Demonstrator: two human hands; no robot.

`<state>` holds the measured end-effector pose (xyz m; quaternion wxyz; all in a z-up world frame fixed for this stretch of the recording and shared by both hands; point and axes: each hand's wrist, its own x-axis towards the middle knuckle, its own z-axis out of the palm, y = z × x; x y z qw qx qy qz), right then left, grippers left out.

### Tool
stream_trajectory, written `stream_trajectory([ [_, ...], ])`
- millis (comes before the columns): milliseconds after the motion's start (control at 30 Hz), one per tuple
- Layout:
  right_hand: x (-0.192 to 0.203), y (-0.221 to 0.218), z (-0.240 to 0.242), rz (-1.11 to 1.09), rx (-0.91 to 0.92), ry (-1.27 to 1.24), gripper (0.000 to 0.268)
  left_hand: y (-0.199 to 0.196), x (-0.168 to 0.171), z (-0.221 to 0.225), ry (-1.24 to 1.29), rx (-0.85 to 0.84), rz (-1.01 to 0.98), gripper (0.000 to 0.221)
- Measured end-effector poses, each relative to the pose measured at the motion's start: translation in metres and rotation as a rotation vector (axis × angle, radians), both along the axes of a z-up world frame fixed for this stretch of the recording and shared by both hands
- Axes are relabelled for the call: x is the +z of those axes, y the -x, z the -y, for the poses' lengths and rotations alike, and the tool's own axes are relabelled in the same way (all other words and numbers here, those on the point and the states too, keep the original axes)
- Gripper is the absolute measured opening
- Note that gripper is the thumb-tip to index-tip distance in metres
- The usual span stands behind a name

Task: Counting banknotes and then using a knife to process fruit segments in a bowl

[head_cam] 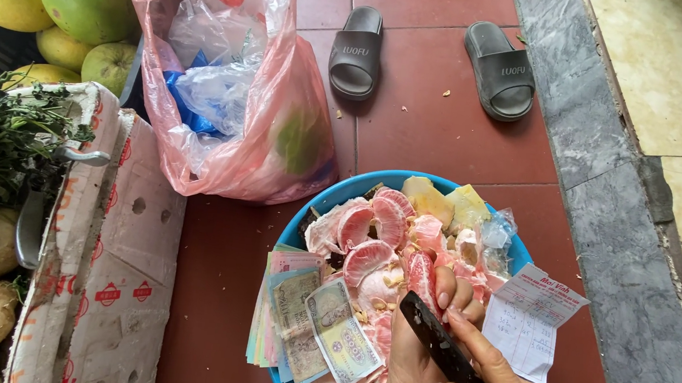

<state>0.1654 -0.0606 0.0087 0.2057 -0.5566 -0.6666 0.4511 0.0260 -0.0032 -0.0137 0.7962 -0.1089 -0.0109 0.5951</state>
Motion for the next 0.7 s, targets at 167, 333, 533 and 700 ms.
stream_trajectory([
  [167,0.025,0.011,-0.008,-0.042,0.062,-0.129,0.072,-0.011,-0.012,-0.002,0.033,-0.035,-0.009,0.038],
  [333,0.043,0.018,-0.008,0.003,-0.126,0.018,0.071,-0.017,-0.011,-0.007,0.063,-0.068,-0.102,0.037],
  [533,0.057,0.015,-0.012,0.084,-0.030,-0.258,0.065,-0.016,-0.004,-0.003,-0.036,-0.169,-0.011,0.043],
  [700,0.068,0.006,-0.019,0.249,0.123,-0.568,0.064,-0.008,0.015,0.000,-0.036,-0.211,0.066,0.073],
])
